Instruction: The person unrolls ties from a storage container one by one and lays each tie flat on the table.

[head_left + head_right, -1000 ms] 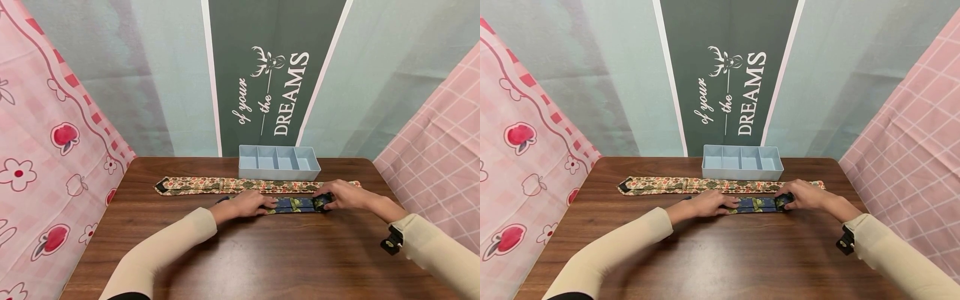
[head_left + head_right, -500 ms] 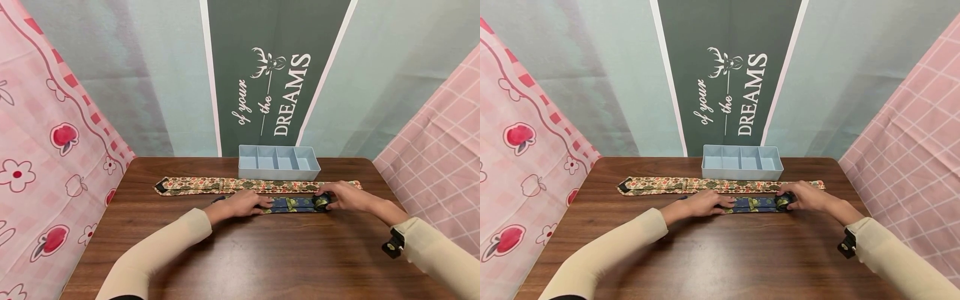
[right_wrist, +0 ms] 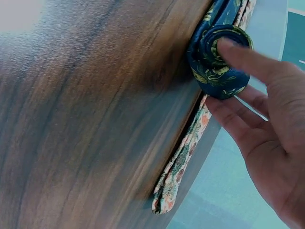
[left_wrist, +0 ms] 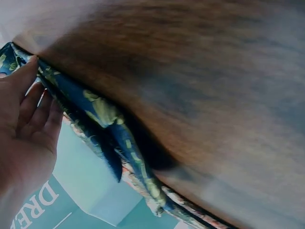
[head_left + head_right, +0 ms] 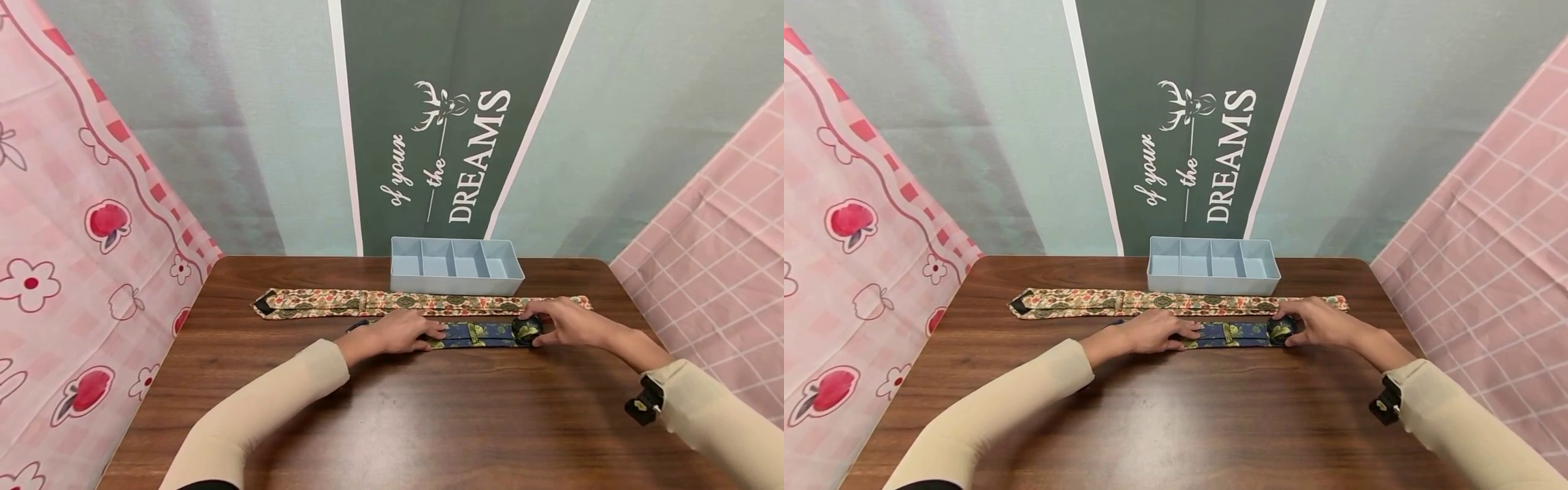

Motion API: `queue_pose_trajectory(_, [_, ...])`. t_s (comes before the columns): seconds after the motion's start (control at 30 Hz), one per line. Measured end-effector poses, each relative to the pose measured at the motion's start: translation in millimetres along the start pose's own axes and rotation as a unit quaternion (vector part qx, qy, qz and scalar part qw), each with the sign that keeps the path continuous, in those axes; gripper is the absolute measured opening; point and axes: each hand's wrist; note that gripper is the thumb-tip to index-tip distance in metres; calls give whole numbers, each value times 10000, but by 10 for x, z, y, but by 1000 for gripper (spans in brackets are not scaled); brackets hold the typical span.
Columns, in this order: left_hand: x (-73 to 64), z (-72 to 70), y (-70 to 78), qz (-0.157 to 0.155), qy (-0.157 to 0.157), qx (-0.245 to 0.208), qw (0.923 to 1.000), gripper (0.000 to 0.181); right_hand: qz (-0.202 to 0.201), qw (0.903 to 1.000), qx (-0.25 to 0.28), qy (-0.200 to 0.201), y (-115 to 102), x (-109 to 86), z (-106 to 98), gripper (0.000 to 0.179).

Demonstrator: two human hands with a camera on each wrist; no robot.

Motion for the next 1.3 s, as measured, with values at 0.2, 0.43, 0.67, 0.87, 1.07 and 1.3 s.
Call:
queue_pose_trajectory(0.2, [75,-13,56,-134,219,69,9996,39,474,9988,105,8,-46,50,21,30])
queue_pose_trajectory(0.43, [256,8,157,-257,644,158,9975,46,517,9985,31,175,-42,93,62,25])
queue_pose_trajectory(0.67, [477,54,241,-114,790,255,9965,51,742,9972,20,-10,-42,95,72,26])
queue_pose_trajectory(0.87, [585,101,275,-48,688,239,9973,50,730,9973,6,-8,-30,94,95,25])
queue_pose_trajectory(1.07, [649,136,288,-109,614,191,9979,44,762,9971,-66,-42,-26,98,95,25])
queue_pose_trajectory(1.3, [705,205,326,-145,444,265,9986,39,668,9974,-30,-283,-36,82,74,30])
Point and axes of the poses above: each hand's wrist, its own x-axis towards the middle knuckle, its own z-axis out of the palm, y = z × x, and after that the axes turned 5 degrees about -x, right-handed
